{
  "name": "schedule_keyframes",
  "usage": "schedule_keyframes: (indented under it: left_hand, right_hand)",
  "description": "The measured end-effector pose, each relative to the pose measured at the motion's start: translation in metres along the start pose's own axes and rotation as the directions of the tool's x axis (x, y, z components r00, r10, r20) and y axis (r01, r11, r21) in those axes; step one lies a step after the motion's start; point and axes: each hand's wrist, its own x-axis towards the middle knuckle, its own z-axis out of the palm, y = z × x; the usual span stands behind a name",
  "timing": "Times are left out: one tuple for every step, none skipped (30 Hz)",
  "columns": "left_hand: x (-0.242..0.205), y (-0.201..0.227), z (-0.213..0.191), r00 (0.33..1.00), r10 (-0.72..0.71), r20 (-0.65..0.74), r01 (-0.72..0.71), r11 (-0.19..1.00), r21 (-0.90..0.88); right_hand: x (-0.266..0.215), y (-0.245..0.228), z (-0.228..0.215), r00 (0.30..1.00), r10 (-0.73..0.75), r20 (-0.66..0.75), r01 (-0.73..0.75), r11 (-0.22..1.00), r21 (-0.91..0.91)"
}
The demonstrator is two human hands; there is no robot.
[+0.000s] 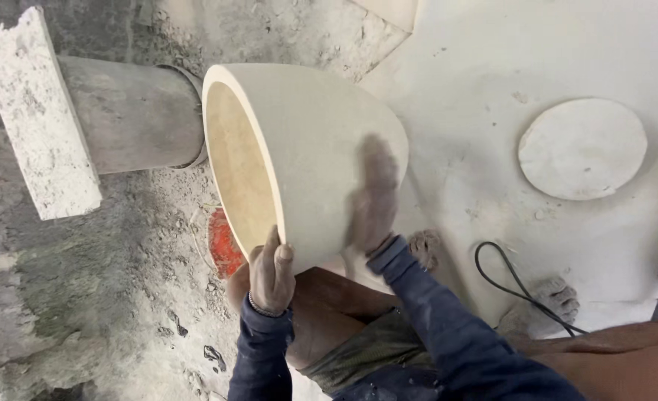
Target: The person sands the interior and exterior of a large ceramic pot using a handheld power sander, then wipes the dust off the exterior with their hands.
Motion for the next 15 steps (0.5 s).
schedule_keyframes:
  left_hand:
    - [0.003,0.003,-0.007,0.984,0.165,-0.067,-0.156,0.981,0.119]
    - [0.009,0.013,-0.009,0.985,0.162,-0.063,-0.154,0.981,0.118]
    - [0.020,0.020,-0.009,0.999,-0.025,-0.034,0.025,1.000,0.006]
    - [0.031,0.027,-0.009,0.978,-0.207,0.018,0.207,0.973,-0.099]
    - [0.036,0.027,-0.004,0.981,-0.194,0.020,0.195,0.975,-0.103]
    - [0.041,0.027,0.000,0.982,-0.187,0.005,0.186,0.979,-0.080]
    - [0.041,0.029,0.002,0.981,-0.192,-0.006,0.191,0.980,-0.053]
    - [0.040,0.031,0.003,0.981,-0.193,0.001,0.192,0.980,-0.054]
    - [0.036,0.033,0.005,0.978,-0.205,-0.027,0.205,0.979,-0.011]
    - [0.032,0.034,0.005,0.975,-0.216,-0.055,0.218,0.976,0.031]
    - [0.035,0.023,0.007,0.974,-0.220,-0.060,0.222,0.975,0.034]
    - [0.038,0.011,0.007,0.969,0.209,-0.133,-0.175,0.958,0.229]
    - [0.038,0.001,0.005,0.793,0.599,-0.108,-0.506,0.747,0.431]
    - [0.040,0.008,0.003,0.798,0.593,-0.106,-0.497,0.748,0.440]
    - [0.048,0.014,0.004,0.776,0.612,-0.154,-0.512,0.753,0.413]
  right_hand:
    - [-0.003,0.022,-0.001,0.954,0.285,-0.096,-0.256,0.937,0.236]
    - [-0.010,0.031,-0.011,0.952,0.289,-0.095,-0.261,0.936,0.235]
    - [-0.014,0.043,-0.020,0.898,0.439,0.028,-0.436,0.880,0.189]
    - [-0.017,0.054,-0.029,0.805,0.576,0.141,-0.591,0.797,0.121]
    - [-0.014,0.014,-0.032,0.809,0.574,0.128,-0.587,0.800,0.122]
    - [-0.011,-0.026,-0.034,0.885,0.453,0.107,-0.465,0.868,0.176]
    - [-0.012,-0.070,-0.038,0.939,0.331,0.088,-0.343,0.912,0.225]
    - [-0.022,-0.068,-0.035,0.937,0.338,0.086,-0.349,0.910,0.223]
    - [-0.034,-0.066,-0.033,0.983,0.112,0.146,-0.127,0.987,0.098]
    - [-0.046,-0.065,-0.030,0.966,-0.110,0.234,0.116,0.993,-0.010]
    - [-0.023,-0.055,-0.027,0.965,-0.113,0.238,0.117,0.993,-0.004]
    - [0.000,-0.045,-0.024,0.984,-0.125,0.126,0.130,0.991,-0.033]
    - [0.021,-0.038,-0.020,0.991,-0.135,0.015,0.136,0.989,-0.058]
    - [0.021,-0.050,-0.020,0.991,-0.134,0.021,0.135,0.990,-0.047]
    - [0.024,-0.059,-0.021,0.984,-0.168,0.052,0.173,0.979,-0.105]
